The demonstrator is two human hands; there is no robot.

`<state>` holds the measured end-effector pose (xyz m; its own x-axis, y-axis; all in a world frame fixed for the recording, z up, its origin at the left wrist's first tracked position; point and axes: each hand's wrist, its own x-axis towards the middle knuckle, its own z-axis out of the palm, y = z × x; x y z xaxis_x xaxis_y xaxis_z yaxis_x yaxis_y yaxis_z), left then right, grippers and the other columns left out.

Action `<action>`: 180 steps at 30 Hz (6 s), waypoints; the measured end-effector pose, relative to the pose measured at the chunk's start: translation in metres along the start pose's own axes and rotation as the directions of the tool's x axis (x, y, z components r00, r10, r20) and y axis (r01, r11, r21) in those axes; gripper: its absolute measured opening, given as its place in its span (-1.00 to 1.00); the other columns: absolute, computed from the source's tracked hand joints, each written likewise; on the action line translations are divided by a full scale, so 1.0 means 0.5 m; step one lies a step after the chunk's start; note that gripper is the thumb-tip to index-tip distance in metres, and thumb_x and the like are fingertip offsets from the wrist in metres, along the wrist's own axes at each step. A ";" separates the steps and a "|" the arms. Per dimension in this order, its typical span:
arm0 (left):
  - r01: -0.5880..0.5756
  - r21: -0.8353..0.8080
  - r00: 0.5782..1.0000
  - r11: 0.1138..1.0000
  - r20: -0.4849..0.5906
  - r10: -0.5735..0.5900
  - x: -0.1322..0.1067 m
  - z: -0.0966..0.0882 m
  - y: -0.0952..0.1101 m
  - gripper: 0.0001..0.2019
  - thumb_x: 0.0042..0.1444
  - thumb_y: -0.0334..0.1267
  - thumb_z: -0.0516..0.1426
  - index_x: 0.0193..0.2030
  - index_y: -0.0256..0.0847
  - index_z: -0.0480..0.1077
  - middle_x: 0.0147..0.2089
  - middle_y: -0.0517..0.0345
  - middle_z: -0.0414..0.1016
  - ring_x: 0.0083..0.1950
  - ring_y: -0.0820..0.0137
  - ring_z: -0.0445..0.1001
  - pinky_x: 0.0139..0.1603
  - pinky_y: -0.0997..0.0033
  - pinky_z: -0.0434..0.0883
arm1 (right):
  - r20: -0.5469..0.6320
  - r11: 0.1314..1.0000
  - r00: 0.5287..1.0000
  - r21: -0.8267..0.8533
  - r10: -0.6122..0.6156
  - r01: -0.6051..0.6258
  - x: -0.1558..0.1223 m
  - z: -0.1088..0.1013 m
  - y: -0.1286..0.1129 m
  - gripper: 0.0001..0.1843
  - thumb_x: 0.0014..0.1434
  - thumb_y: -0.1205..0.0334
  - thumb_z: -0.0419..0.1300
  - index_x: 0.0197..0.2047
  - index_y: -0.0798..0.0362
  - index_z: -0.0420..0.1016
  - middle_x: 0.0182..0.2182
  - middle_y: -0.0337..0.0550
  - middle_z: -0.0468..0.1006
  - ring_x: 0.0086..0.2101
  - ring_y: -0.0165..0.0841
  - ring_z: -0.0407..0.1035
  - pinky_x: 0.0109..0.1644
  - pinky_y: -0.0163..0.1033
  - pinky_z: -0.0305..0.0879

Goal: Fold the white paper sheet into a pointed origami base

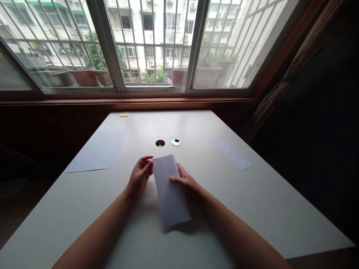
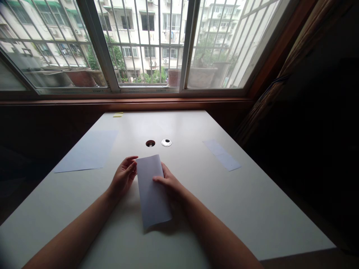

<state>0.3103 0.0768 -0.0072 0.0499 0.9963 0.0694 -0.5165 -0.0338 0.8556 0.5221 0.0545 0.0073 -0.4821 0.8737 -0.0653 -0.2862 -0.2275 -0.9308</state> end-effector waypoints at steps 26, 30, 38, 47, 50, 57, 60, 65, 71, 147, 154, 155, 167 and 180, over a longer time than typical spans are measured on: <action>0.102 0.008 0.994 0.995 0.050 -0.102 -0.002 0.004 -0.005 -0.72 0.00 -0.13 0.37 -0.35 -0.26 0.43 -0.44 0.22 0.39 -0.43 0.54 0.30 -0.40 0.55 0.25 | -0.084 0.999 0.995 0.013 -0.044 0.045 0.000 0.002 0.001 -0.29 0.01 0.10 0.36 0.20 -0.06 0.23 0.01 -0.03 0.47 -0.14 -0.13 0.43 -0.16 -0.10 0.41; 0.132 0.026 0.986 0.991 0.095 -0.134 -0.006 0.005 -0.004 -0.70 -0.02 -0.11 0.37 -0.37 -0.26 0.42 -0.47 0.23 0.37 -0.46 0.54 0.28 -0.41 0.54 0.22 | -0.118 0.998 0.992 0.042 -0.040 0.045 -0.001 0.006 -0.002 -0.35 0.01 0.10 0.34 0.15 -0.05 0.26 -0.05 -0.04 0.50 -0.18 -0.15 0.43 -0.17 -0.10 0.40; 0.223 0.078 0.954 0.972 0.185 -0.234 -0.014 0.007 -0.003 -0.73 0.02 -0.13 0.35 -0.38 -0.28 0.42 -0.46 0.20 0.37 -0.46 0.54 0.27 -0.39 0.53 0.20 | -0.164 0.997 0.986 0.055 -0.045 0.055 -0.005 0.008 -0.011 -0.39 0.03 0.12 0.31 0.14 -0.03 0.26 -0.05 -0.03 0.51 -0.18 -0.12 0.44 -0.18 -0.09 0.41; 0.226 0.100 0.953 0.969 0.181 -0.241 -0.014 0.007 -0.003 -0.74 0.03 -0.12 0.35 -0.36 -0.26 0.44 -0.46 0.21 0.38 -0.45 0.52 0.28 -0.39 0.51 0.19 | -0.171 0.997 0.984 0.038 -0.057 0.064 -0.004 0.006 -0.010 -0.37 0.01 0.10 0.33 0.13 -0.04 0.26 -0.06 -0.04 0.50 -0.19 -0.13 0.44 -0.17 -0.08 0.41; 0.230 0.111 0.954 0.967 0.171 -0.246 -0.014 0.008 -0.001 -0.74 0.02 -0.13 0.35 -0.36 -0.26 0.45 -0.46 0.20 0.39 -0.44 0.52 0.29 -0.38 0.50 0.21 | -0.180 0.997 0.982 0.030 -0.062 0.069 -0.004 0.009 -0.011 -0.37 0.01 0.10 0.32 0.14 -0.04 0.26 -0.06 -0.04 0.50 -0.20 -0.14 0.44 -0.18 -0.08 0.40; 0.238 0.145 0.956 0.960 0.140 -0.258 -0.014 0.009 0.000 -0.74 0.02 -0.13 0.35 -0.39 -0.28 0.47 -0.45 0.16 0.41 -0.44 0.50 0.33 -0.38 0.50 0.23 | -0.200 0.996 0.976 0.023 -0.080 0.086 -0.003 0.007 -0.006 -0.39 0.03 0.13 0.31 0.14 -0.04 0.27 -0.10 -0.07 0.51 -0.22 -0.16 0.44 -0.17 -0.09 0.40; 0.209 0.168 0.964 0.963 0.127 -0.232 -0.012 0.008 -0.003 -0.74 0.00 -0.12 0.35 -0.41 -0.28 0.47 -0.49 0.19 0.39 -0.47 0.51 0.30 -0.40 0.50 0.21 | -0.192 0.996 0.978 0.033 -0.075 0.083 -0.002 0.006 -0.004 -0.38 0.03 0.12 0.32 0.14 -0.04 0.26 -0.07 -0.06 0.51 -0.19 -0.13 0.45 -0.15 -0.07 0.41; 0.157 0.194 0.981 0.968 0.086 -0.176 -0.010 0.006 -0.005 -0.75 0.00 -0.13 0.35 -0.42 -0.26 0.46 -0.50 0.23 0.38 -0.49 0.53 0.28 -0.43 0.50 0.20 | -0.170 0.991 0.981 0.073 -0.096 0.109 0.003 0.007 0.002 -0.29 0.04 0.10 0.35 0.22 -0.06 0.19 -0.02 -0.03 0.51 -0.14 -0.10 0.46 -0.10 -0.02 0.43; 0.128 0.200 0.990 0.971 0.025 -0.136 -0.005 0.001 -0.008 -0.76 0.00 -0.14 0.35 -0.41 -0.25 0.45 -0.49 0.24 0.37 -0.48 0.54 0.29 -0.42 0.52 0.22 | -0.221 0.997 0.974 0.057 -0.041 0.055 0.010 -0.001 0.012 0.06 -0.04 0.12 0.44 0.39 -0.15 -0.09 -0.12 -0.08 0.57 -0.18 -0.11 0.50 -0.08 0.02 0.43; 0.157 0.398 0.954 0.904 0.177 -0.244 -0.017 0.010 -0.015 -0.68 0.06 -0.03 0.28 -0.38 -0.28 0.39 -0.52 0.25 0.30 -0.53 0.56 0.18 -0.50 0.52 0.05 | -0.320 0.996 0.943 -0.024 -0.093 0.090 0.006 0.006 0.009 -0.22 -0.05 0.14 0.42 0.19 -0.09 0.19 -0.07 -0.08 0.51 -0.14 -0.13 0.46 -0.09 -0.03 0.45; 0.153 0.400 0.963 0.904 0.146 -0.227 -0.017 0.010 -0.014 -0.70 0.07 -0.07 0.28 -0.41 -0.28 0.38 -0.55 0.27 0.29 -0.54 0.56 0.16 -0.48 0.52 0.05 | -0.307 0.994 0.946 0.008 -0.099 0.107 0.004 0.011 0.006 -0.19 -0.05 0.12 0.41 0.22 -0.10 0.17 -0.10 -0.08 0.54 -0.19 -0.14 0.48 -0.12 -0.04 0.46; 0.152 0.402 0.965 0.903 0.139 -0.224 -0.018 0.010 -0.014 -0.70 0.07 -0.07 0.28 -0.41 -0.28 0.38 -0.55 0.27 0.29 -0.54 0.55 0.16 -0.48 0.52 0.06 | -0.310 0.994 0.946 0.016 -0.095 0.105 0.004 0.011 0.005 -0.17 -0.05 0.11 0.42 0.24 -0.11 0.15 -0.11 -0.09 0.54 -0.19 -0.13 0.48 -0.12 -0.03 0.46; -0.084 0.601 0.994 0.795 0.103 0.027 -0.028 0.021 -0.008 -0.46 0.12 -0.13 0.23 0.25 -0.12 0.32 -0.14 0.08 0.44 -0.19 0.33 0.42 -0.19 0.37 0.40 | -0.309 0.985 0.940 -0.135 -0.143 0.106 0.010 0.002 0.025 -0.10 -0.06 0.11 0.42 0.29 -0.12 0.11 -0.03 -0.07 0.50 -0.10 -0.12 0.46 -0.03 0.03 0.43; -0.098 0.643 0.992 0.760 0.125 0.023 -0.033 0.030 -0.010 -0.28 0.20 -0.15 0.14 0.46 -0.09 -0.02 -0.09 0.09 0.40 -0.21 0.35 0.40 -0.15 0.38 0.39 | -0.293 0.962 0.943 -0.262 -0.159 0.081 0.010 -0.004 0.035 -0.07 -0.02 0.08 0.40 0.34 -0.13 0.05 0.00 -0.05 0.48 -0.08 -0.12 0.44 0.02 0.07 0.39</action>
<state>0.3249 0.0592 -0.0049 0.1450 0.9776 0.1524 0.1524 -0.1743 0.9728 0.5163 0.0558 -0.0103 -0.1661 0.9859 -0.0188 -0.0978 -0.0354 -0.9946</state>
